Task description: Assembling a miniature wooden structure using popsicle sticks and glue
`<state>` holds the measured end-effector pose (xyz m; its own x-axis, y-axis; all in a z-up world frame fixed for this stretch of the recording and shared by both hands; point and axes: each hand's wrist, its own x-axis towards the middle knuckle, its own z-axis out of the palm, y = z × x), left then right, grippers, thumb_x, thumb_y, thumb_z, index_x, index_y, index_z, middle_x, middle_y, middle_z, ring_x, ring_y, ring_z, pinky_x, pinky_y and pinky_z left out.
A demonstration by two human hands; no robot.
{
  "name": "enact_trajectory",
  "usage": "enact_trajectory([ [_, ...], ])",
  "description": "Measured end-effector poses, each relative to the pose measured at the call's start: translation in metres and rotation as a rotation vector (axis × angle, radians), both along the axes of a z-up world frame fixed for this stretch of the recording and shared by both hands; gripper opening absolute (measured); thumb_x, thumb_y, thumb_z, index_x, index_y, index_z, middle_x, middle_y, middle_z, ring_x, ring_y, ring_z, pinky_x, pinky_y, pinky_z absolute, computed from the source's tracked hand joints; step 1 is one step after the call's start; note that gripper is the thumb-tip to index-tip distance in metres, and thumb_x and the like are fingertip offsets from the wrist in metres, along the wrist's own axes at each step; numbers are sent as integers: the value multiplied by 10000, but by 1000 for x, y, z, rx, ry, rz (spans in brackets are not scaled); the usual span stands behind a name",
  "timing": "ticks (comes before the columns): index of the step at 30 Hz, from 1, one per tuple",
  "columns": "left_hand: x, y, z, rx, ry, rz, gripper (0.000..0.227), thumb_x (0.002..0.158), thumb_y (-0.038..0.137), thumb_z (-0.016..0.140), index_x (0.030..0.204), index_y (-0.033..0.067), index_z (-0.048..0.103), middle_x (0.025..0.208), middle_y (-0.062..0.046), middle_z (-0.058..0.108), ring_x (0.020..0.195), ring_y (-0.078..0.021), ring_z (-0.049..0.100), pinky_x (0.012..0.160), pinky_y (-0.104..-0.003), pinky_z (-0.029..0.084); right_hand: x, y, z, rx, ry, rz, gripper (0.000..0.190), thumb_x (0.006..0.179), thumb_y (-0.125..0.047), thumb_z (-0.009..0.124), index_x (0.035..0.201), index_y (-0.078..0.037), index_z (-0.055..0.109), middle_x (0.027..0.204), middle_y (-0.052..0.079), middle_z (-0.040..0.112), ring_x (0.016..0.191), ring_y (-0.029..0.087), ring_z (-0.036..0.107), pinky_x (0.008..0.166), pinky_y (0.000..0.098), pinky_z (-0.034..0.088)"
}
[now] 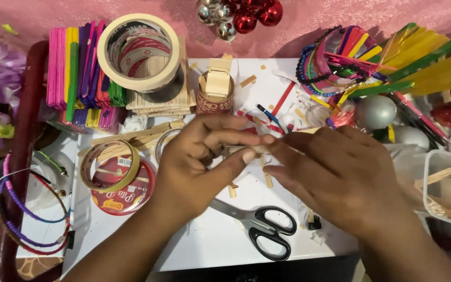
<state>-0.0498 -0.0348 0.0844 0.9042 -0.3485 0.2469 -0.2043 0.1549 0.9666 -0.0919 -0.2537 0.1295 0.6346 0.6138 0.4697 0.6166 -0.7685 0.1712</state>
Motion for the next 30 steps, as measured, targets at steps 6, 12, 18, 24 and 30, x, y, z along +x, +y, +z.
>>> enact_trajectory([
  [6, 7, 6, -7, -570, 279, -354, 306, 1041, 49, 617, 1334, -31, 578, 1266, -256, 689, 1335, -394, 642, 1138, -488, 535, 2, -8, -11, 171, -35, 25, 366, 964, -311, 832, 1182, -33, 735, 1077, 151, 740, 891, 271, 711, 741, 420, 568],
  [12, 9, 3, -13, -557, 335, -362, 244, 1048, 92, 620, 1262, -25, 636, 1303, -299, 675, 1329, -366, 638, 1162, -450, 509, 3, -10, -17, 195, -47, 46, 353, 971, -277, 821, 1182, -6, 740, 1036, 160, 728, 859, 256, 706, 732, 413, 586],
  [18, 10, -3, -26, -614, 397, -268, 135, 989, 111, 712, 1084, 16, 706, 1165, -295, 724, 1182, -349, 701, 1055, -478, 559, 1, -14, -20, 155, -26, 65, 405, 985, -300, 832, 1298, -87, 686, 1067, 104, 739, 866, 241, 693, 733, 423, 570],
  [24, 9, -6, -28, -477, 420, -143, 209, 912, 199, 783, 1001, 13, 755, 1063, -159, 788, 1001, -221, 741, 946, -360, 559, -3, -11, -18, 122, -11, 37, 435, 992, -308, 842, 1341, -114, 670, 1074, 93, 723, 829, 215, 664, 734, 402, 573],
  [30, 9, -7, -28, -572, 439, -191, 115, 943, 123, 745, 970, 14, 717, 1115, -232, 759, 1086, -322, 742, 1004, -454, 588, -1, -11, -21, 118, -15, 10, 404, 987, -289, 835, 1308, -86, 697, 1072, 102, 721, 877, 215, 692, 740, 405, 591],
])
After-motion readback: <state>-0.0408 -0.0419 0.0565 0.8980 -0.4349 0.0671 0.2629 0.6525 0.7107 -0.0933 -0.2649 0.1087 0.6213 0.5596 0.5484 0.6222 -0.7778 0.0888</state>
